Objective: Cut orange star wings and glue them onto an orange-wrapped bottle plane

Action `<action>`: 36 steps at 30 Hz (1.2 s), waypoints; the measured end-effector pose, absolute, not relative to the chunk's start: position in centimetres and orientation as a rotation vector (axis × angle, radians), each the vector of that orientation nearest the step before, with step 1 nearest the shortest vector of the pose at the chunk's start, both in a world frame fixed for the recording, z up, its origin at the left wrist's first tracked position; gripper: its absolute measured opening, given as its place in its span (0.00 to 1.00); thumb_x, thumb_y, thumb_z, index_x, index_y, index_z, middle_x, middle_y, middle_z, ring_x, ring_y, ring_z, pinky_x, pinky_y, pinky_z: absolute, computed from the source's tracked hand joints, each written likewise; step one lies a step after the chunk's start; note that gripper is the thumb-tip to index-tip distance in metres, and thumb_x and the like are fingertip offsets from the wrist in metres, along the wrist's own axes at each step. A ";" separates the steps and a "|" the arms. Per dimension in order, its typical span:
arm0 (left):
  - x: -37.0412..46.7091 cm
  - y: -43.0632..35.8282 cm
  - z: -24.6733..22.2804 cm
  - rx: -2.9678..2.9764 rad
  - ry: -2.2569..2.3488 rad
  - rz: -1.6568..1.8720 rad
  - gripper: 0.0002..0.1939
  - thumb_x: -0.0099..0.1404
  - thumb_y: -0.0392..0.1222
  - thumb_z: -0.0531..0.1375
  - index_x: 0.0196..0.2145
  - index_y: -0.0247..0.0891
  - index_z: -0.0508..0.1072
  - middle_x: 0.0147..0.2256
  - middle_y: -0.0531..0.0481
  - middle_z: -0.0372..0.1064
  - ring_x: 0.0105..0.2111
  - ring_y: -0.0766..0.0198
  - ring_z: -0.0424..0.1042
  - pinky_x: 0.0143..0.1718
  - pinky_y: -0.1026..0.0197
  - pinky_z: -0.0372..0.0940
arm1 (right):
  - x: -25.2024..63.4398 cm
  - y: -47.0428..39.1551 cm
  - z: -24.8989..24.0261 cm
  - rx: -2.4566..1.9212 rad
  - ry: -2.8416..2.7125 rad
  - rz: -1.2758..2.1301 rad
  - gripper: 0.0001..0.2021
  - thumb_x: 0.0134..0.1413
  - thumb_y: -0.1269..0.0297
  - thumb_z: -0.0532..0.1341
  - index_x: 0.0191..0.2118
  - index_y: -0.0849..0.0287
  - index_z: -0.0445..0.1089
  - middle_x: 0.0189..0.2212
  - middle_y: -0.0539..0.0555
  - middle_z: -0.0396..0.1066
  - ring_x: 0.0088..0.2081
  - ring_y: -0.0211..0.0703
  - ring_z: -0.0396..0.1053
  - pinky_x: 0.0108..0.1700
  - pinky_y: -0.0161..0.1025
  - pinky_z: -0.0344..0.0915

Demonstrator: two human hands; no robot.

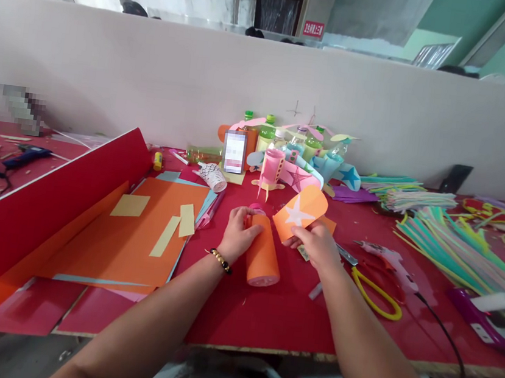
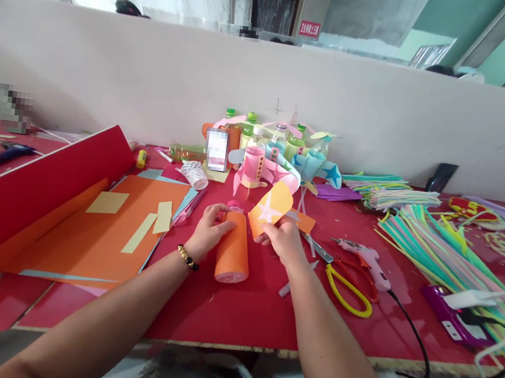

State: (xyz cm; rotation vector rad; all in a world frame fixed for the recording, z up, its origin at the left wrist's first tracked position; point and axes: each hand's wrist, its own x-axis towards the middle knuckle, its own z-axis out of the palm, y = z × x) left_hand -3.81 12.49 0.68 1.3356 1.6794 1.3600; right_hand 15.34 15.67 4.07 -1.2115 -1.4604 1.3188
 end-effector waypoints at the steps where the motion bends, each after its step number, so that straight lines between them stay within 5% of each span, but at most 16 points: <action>1: -3.8 12.5 0.7 1.339 1.681 1.360 0.15 0.53 0.38 0.63 0.39 0.41 0.69 0.47 0.48 0.59 0.48 0.58 0.64 0.53 0.54 0.61 | 15.3 15.6 4.0 -1.214 -1.475 1.322 0.08 0.44 0.66 0.61 0.32 0.62 0.72 0.19 0.51 0.74 0.20 0.44 0.74 0.20 0.33 0.66; 8: -3.7 12.3 0.9 1.327 1.687 1.363 0.14 0.52 0.38 0.63 0.39 0.41 0.69 0.46 0.48 0.59 0.47 0.58 0.64 0.52 0.54 0.61 | 14.7 15.4 3.7 -1.180 -1.509 1.347 0.03 0.43 0.68 0.60 0.28 0.59 0.69 0.20 0.49 0.73 0.20 0.43 0.74 0.19 0.32 0.66; 16: -3.9 12.4 0.7 1.364 1.714 1.334 0.14 0.52 0.38 0.64 0.38 0.41 0.69 0.45 0.48 0.59 0.47 0.58 0.64 0.52 0.54 0.61 | 14.7 15.4 3.2 -1.174 -1.366 1.475 0.10 0.39 0.70 0.60 0.33 0.59 0.67 0.17 0.46 0.71 0.19 0.43 0.73 0.17 0.31 0.65; 36: -3.9 12.3 1.1 1.437 1.722 1.283 0.15 0.52 0.38 0.65 0.39 0.41 0.69 0.45 0.48 0.59 0.49 0.57 0.63 0.53 0.54 0.61 | 15.6 15.4 4.5 -1.208 -1.382 1.648 0.06 0.32 0.70 0.60 0.23 0.61 0.71 0.15 0.54 0.73 0.18 0.46 0.72 0.18 0.35 0.66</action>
